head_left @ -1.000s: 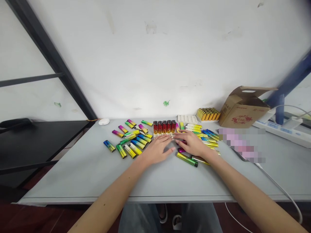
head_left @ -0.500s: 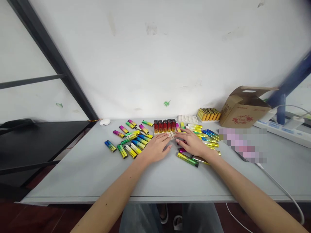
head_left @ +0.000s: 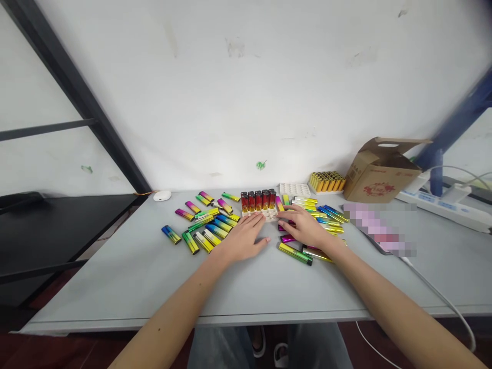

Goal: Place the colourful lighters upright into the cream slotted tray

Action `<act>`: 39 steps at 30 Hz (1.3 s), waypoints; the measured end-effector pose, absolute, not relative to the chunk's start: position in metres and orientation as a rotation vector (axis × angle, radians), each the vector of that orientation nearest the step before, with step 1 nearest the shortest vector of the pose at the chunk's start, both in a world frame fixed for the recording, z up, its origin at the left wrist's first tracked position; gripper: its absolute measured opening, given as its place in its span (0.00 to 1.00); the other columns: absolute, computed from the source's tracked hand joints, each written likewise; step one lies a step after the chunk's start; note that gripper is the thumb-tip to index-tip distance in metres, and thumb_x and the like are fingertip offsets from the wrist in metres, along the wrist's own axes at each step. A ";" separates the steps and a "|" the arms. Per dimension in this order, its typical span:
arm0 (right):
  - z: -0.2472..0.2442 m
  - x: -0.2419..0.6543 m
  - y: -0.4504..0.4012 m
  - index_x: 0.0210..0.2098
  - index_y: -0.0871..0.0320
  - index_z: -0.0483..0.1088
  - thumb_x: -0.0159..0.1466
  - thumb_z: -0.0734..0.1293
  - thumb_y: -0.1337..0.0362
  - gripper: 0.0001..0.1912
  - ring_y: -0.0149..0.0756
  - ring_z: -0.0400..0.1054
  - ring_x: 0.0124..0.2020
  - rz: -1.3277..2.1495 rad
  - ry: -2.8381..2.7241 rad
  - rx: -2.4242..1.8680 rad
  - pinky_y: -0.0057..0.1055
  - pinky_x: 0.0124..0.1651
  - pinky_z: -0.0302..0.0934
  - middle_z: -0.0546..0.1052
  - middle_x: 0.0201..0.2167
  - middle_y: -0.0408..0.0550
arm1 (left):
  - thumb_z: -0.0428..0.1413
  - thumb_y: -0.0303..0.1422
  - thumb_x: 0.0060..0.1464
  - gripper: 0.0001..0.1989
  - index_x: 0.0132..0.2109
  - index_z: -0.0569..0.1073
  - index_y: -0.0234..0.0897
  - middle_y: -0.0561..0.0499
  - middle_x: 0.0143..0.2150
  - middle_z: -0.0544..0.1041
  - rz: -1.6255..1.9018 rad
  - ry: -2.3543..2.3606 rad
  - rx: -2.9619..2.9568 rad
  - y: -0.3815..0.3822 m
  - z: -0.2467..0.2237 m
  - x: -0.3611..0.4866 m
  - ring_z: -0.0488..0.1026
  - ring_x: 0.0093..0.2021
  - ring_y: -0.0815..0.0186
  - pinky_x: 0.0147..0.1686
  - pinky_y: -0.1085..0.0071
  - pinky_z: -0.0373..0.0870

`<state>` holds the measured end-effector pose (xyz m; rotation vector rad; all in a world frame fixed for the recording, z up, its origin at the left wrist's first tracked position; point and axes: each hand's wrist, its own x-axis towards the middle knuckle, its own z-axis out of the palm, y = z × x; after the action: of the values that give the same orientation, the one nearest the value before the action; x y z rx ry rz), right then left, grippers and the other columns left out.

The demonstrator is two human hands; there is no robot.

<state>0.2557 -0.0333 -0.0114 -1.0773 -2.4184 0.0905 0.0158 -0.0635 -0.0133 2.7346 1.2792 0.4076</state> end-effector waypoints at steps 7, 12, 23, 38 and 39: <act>-0.004 0.256 -0.033 0.43 0.54 0.75 0.68 0.59 0.60 0.14 0.45 0.68 0.52 0.181 -2.378 -1.026 0.43 0.56 0.60 0.79 0.44 0.49 | 0.43 0.47 0.64 0.30 0.66 0.60 0.35 0.43 0.68 0.59 0.298 1.178 2.736 -0.050 -0.001 0.008 0.55 0.68 0.56 0.66 0.58 0.52; 0.002 0.260 -0.031 0.37 0.57 0.75 0.70 0.54 0.58 0.20 0.44 0.70 0.45 0.150 -2.203 -1.126 0.41 0.52 0.61 0.79 0.41 0.52 | 0.40 0.46 0.65 0.30 0.66 0.60 0.32 0.43 0.68 0.60 0.350 1.207 2.767 -0.050 -0.006 0.007 0.55 0.68 0.57 0.66 0.57 0.52; 0.008 0.267 0.008 0.39 0.58 0.75 0.65 0.58 0.57 0.17 0.45 0.73 0.43 0.270 -1.677 -1.283 0.41 0.49 0.63 0.81 0.37 0.51 | 0.45 0.39 0.64 0.21 0.57 0.70 0.35 0.41 0.60 0.70 0.558 1.243 2.817 -0.050 -0.008 0.000 0.66 0.62 0.55 0.61 0.55 0.63; 0.013 0.270 -0.013 0.35 0.57 0.76 0.61 0.63 0.63 0.10 0.40 0.74 0.36 0.326 -2.215 -1.143 0.35 0.43 0.66 0.81 0.34 0.47 | 0.46 0.38 0.63 0.21 0.58 0.69 0.33 0.40 0.59 0.71 0.586 1.305 2.763 -0.050 -0.014 -0.001 0.64 0.63 0.55 0.62 0.54 0.62; 0.014 0.269 -0.016 0.35 0.57 0.76 0.60 0.64 0.64 0.09 0.38 0.74 0.34 0.375 -2.249 -1.130 0.34 0.41 0.66 0.81 0.32 0.46 | 0.46 0.38 0.63 0.21 0.58 0.69 0.34 0.40 0.59 0.71 0.590 1.298 2.765 -0.051 -0.015 -0.001 0.65 0.63 0.55 0.62 0.54 0.62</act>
<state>0.2690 -0.0156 0.0141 -1.1298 -2.2493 0.3745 -0.0013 -0.0505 -0.0147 2.7647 1.2985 0.5904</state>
